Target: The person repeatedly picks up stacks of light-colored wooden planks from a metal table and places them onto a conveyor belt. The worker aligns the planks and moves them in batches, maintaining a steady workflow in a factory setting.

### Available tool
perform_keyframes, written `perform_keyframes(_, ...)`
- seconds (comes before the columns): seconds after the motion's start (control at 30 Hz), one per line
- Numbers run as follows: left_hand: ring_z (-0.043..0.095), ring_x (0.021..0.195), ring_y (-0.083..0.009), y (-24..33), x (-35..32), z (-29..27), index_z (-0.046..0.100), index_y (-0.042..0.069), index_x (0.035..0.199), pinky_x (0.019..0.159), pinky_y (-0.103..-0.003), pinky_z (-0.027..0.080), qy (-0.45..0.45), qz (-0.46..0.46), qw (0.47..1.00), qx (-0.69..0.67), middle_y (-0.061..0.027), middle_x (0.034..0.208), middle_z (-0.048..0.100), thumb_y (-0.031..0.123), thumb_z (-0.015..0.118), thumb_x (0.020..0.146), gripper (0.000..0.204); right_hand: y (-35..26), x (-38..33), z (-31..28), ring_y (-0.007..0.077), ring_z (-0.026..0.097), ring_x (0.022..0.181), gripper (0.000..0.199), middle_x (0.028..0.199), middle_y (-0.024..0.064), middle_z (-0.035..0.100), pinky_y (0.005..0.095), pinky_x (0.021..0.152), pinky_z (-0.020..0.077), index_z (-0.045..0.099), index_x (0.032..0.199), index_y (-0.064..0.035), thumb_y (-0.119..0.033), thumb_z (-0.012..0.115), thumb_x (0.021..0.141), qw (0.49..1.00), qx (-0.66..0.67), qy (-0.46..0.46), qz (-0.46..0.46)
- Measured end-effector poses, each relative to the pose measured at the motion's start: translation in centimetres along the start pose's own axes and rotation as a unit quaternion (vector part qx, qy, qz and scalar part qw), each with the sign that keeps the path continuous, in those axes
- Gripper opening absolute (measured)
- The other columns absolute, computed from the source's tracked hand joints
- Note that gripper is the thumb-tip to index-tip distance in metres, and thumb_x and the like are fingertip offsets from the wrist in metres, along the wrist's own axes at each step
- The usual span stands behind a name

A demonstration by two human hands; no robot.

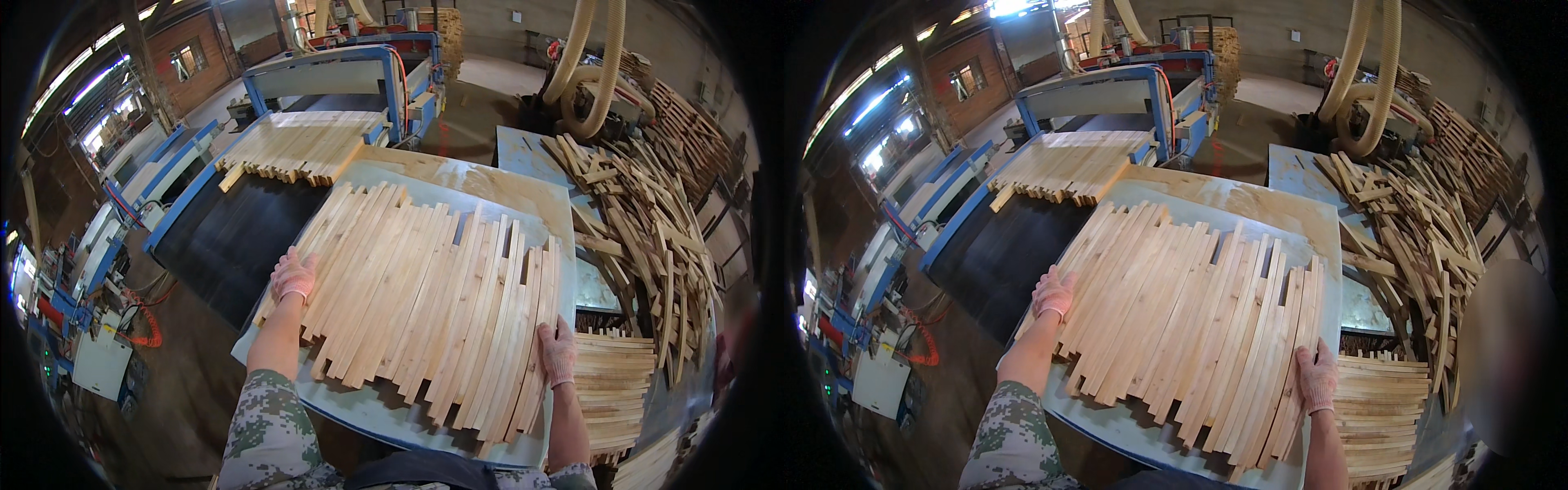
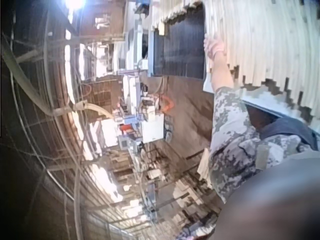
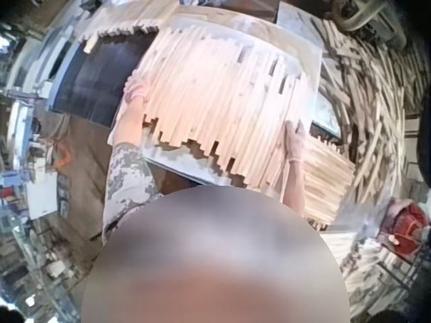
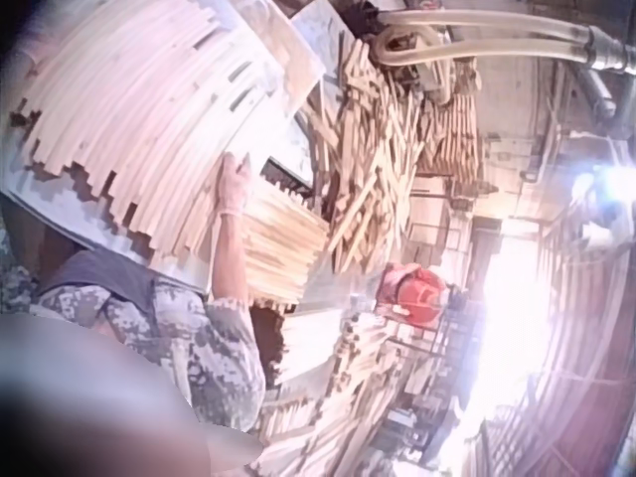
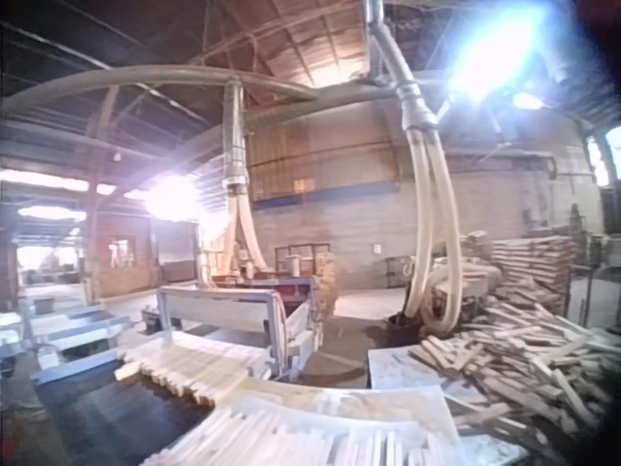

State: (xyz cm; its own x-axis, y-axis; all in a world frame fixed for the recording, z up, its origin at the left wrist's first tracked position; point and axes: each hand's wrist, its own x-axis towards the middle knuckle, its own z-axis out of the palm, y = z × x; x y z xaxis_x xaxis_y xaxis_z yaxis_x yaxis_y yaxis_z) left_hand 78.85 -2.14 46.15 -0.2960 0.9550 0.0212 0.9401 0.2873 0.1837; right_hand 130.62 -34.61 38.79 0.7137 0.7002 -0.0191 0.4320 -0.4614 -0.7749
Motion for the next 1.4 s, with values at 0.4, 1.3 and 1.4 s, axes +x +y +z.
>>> perform_keyframes(0.4, 0.054, 0.144, -0.0344, 0.4, -0.3, -0.2, 0.043, 0.015, 0.164, 0.119, -0.048, 0.043, 0.001, -0.002, 1.0, 0.002, -0.0154, 0.158, 0.055, 0.063, 0.051, 0.105, 0.076, 1.4, 0.4, 0.5, 0.04, 0.063, 0.135, 0.077, 0.143, 0.0276, 0.066, 0.0446, 0.114, 0.0478, 0.057, 0.151, 0.0049, -0.049, 0.069, 0.098, 1.0, 0.008, 0.009, 0.003)
perform_keyframes(1.3, 0.056, 0.141, -0.0376, -2.9, 3.2, 0.2, 0.037, 0.014, 0.168, 0.119, -0.048, 0.043, -0.083, 0.064, 0.991, -0.08, -0.0209, 0.152, 0.058, 0.068, 0.057, 0.099, 0.089, -1.9, -4.2, -0.2, 0.017, 0.059, 0.068, 0.051, 0.072, 0.0062, 0.065, 0.0383, 0.063, 0.0494, 0.07, 0.09, 0.0045, -0.045, 0.078, 0.097, 0.991, -0.073, -0.027, 0.106)
perform_keyframes(1.4, 0.056, 0.14, -0.0377, -2.7, 3.0, -0.1, 0.037, 0.014, 0.168, 0.119, -0.048, 0.042, -0.068, 0.08, 0.991, -0.079, -0.0199, 0.152, 0.059, 0.068, 0.056, 0.099, 0.09, 0.9, -3.7, -0.2, 0.0151, 0.056, 0.065, 0.044, 0.071, 0.0041, 0.064, 0.0352, 0.061, 0.0481, 0.07, 0.089, 0.0021, -0.04, 0.081, 0.095, 0.992, -0.003, -0.041, 0.121)
